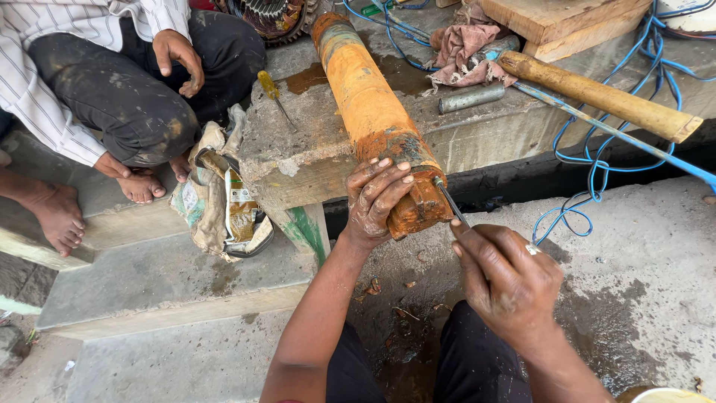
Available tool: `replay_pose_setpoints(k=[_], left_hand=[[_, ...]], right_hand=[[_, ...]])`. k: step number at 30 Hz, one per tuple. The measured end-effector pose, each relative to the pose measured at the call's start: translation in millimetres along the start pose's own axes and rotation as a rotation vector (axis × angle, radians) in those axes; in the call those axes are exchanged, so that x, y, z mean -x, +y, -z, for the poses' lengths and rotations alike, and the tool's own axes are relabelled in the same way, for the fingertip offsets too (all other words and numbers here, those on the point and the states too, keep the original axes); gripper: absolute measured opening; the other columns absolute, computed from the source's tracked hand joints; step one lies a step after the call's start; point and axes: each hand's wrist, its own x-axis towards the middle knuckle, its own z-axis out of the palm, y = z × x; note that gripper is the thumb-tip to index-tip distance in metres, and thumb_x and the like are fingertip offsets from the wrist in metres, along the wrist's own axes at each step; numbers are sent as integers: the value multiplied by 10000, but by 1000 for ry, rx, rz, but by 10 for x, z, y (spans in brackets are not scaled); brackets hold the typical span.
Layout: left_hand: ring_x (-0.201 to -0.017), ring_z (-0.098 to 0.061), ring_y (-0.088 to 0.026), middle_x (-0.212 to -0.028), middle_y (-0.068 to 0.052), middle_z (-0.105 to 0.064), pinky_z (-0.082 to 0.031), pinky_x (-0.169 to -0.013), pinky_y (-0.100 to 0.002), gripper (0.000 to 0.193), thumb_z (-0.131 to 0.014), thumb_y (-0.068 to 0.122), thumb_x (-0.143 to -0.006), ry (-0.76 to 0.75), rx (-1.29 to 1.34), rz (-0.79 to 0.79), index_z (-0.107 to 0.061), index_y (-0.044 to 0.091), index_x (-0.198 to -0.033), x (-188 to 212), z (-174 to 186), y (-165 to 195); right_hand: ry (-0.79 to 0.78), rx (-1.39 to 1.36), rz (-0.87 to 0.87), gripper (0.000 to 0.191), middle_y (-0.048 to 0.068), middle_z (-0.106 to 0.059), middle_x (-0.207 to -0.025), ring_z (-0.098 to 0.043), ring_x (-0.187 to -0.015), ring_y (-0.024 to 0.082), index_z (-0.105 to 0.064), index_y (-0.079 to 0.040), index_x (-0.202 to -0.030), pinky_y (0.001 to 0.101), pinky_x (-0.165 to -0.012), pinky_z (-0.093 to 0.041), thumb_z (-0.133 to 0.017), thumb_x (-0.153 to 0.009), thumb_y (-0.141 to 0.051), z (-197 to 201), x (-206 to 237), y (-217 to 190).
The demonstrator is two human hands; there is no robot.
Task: The person uses a hammer and chisel to remove a metal cap from the end of a cylindrical motor component. After removing the cap, they dip it into a bucket of water and then use a screwdriver to work on the exposed end of the cylinder.
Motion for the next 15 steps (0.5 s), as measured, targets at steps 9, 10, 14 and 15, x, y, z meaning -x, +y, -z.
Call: replay_pose_setpoints(k=[9, 10, 14, 15], left_hand=[[-1394, -483, -207, -1405, 30, -591, -430, -1229, -433, 524, -877, 286, -899, -10, 17, 3, -572, 208, -1317, 4, 9, 0], [-1400, -484, -206, -1407, 36, -596, -430, -1236, -433, 523, -877, 281, -896, -13, 20, 17, -573, 214, -1317, 13, 12, 10], [-1403, -485, -208, -1413, 30, -597, -430, -1232, -436, 529, -883, 273, -901, -31, 23, 11, -568, 210, -1320, 24, 17, 17], [-1406, -482, -207, -1416, 31, -594, -430, -1234, -435, 531, -885, 277, -903, -32, 23, 12, -565, 213, -1322, 22, 16, 13]], right_hand=[[-287, 219, 520, 572, 133, -715, -1217, -738, -986, 247, -654, -65, -1318, 408, -841, -600, -668, -752, -149, 370, -239, 217], [-299, 215, 559, 538, 138, -722, -1176, -739, -944, 245, -670, -49, -1288, 407, -822, -606, -684, -764, -169, 397, -279, 237], [-316, 226, 742, 403, 119, -723, -990, -730, -819, 223, -719, 4, -1162, 383, -756, -621, -733, -827, -219, 406, -416, 378], [-310, 231, 801, 370, 106, -717, -939, -725, -798, 215, -728, 15, -1129, 373, -742, -622, -741, -848, -224, 381, -428, 423]])
